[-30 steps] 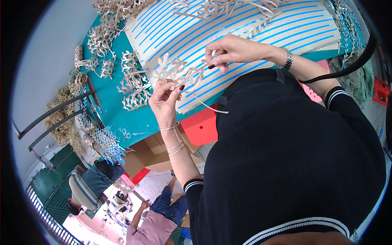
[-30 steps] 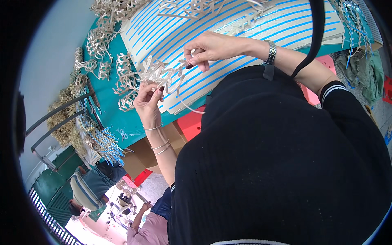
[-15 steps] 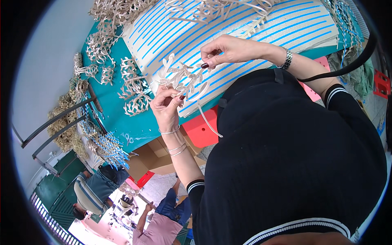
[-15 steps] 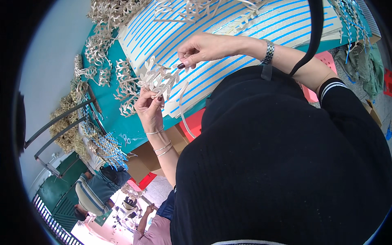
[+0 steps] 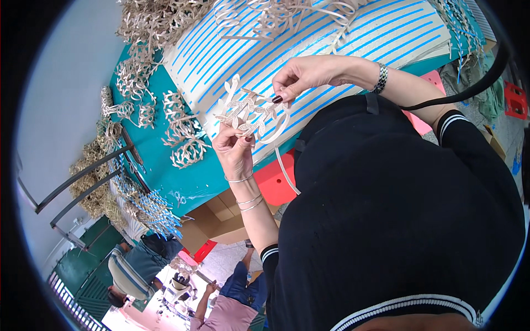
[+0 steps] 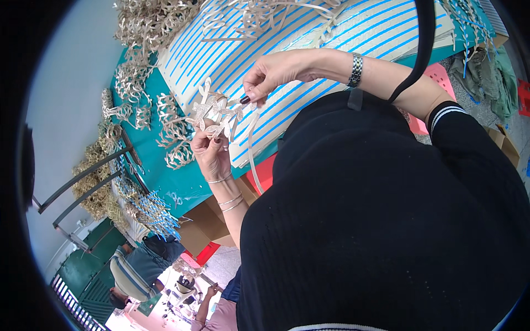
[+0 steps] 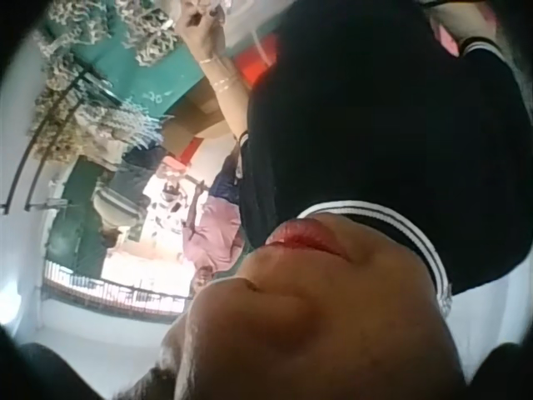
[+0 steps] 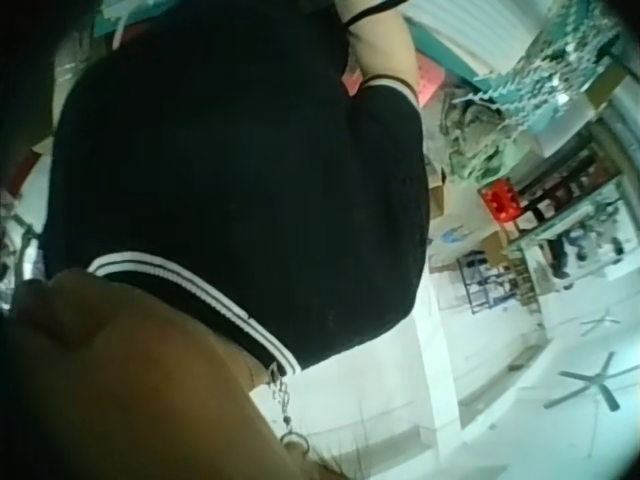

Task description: The person peels cutout straps from backing sheets, wraps and attaches them into looped shapes by hand, and places finished components into a cardboard box.

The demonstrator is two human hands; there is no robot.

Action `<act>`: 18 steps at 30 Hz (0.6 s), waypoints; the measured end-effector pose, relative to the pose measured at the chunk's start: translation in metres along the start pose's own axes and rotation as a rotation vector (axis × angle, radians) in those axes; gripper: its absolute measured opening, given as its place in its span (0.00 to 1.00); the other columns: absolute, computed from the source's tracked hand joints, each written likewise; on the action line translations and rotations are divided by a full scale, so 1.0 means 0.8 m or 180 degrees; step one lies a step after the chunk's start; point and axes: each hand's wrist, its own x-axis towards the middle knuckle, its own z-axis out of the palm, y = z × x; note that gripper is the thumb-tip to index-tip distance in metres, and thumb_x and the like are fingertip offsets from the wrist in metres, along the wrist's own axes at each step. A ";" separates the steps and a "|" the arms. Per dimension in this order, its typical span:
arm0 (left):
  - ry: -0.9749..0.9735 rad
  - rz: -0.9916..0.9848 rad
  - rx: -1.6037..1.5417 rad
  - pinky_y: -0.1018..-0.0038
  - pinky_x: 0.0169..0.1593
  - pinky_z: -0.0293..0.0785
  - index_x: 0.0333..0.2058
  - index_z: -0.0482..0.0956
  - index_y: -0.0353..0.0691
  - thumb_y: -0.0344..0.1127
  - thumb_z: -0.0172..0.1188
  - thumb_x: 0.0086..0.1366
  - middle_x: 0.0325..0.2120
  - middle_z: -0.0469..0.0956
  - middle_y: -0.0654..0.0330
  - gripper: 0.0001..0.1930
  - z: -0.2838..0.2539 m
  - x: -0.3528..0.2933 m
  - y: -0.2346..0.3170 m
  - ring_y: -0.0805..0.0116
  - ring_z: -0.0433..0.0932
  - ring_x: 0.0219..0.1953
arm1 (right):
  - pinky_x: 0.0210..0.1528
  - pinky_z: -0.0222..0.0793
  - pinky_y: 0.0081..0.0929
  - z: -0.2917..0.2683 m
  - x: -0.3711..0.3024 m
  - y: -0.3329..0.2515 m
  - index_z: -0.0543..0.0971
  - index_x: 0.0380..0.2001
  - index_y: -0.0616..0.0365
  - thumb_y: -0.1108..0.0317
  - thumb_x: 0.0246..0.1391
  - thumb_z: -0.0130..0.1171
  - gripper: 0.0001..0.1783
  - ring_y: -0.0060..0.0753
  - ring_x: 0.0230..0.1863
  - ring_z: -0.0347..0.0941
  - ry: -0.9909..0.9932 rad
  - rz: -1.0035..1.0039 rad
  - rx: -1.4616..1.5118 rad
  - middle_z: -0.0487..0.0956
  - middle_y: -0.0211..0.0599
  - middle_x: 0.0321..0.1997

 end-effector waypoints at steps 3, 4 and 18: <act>-0.0311 0.0045 -0.0468 0.83 0.23 0.62 0.36 0.76 0.35 0.27 0.66 0.50 0.31 0.72 0.60 0.14 0.005 0.004 -0.013 0.76 0.66 0.21 | 0.42 0.66 0.17 0.002 -0.001 0.003 0.76 0.27 0.59 0.62 0.51 0.61 0.11 0.18 0.28 0.74 -0.0142 0.0123 0.0471 0.76 0.28 0.21; -0.0336 0.0038 -0.0463 0.83 0.23 0.62 0.36 0.76 0.35 0.27 0.66 0.50 0.31 0.72 0.60 0.14 0.010 0.006 -0.017 0.76 0.66 0.21 | 0.43 0.67 0.17 0.002 -0.001 0.004 0.76 0.27 0.60 0.62 0.50 0.61 0.11 0.19 0.27 0.75 -0.0205 0.0204 0.0641 0.76 0.28 0.20; 0.0870 -0.0217 -0.1155 0.81 0.34 0.76 0.41 0.77 0.34 0.24 0.62 0.54 0.42 0.72 0.59 0.14 0.072 0.041 -0.054 0.72 0.75 0.34 | 0.40 0.72 0.21 0.000 -0.018 -0.011 0.76 0.37 0.63 0.63 0.51 0.61 0.15 0.26 0.27 0.78 -0.0240 0.0008 0.1649 0.77 0.31 0.21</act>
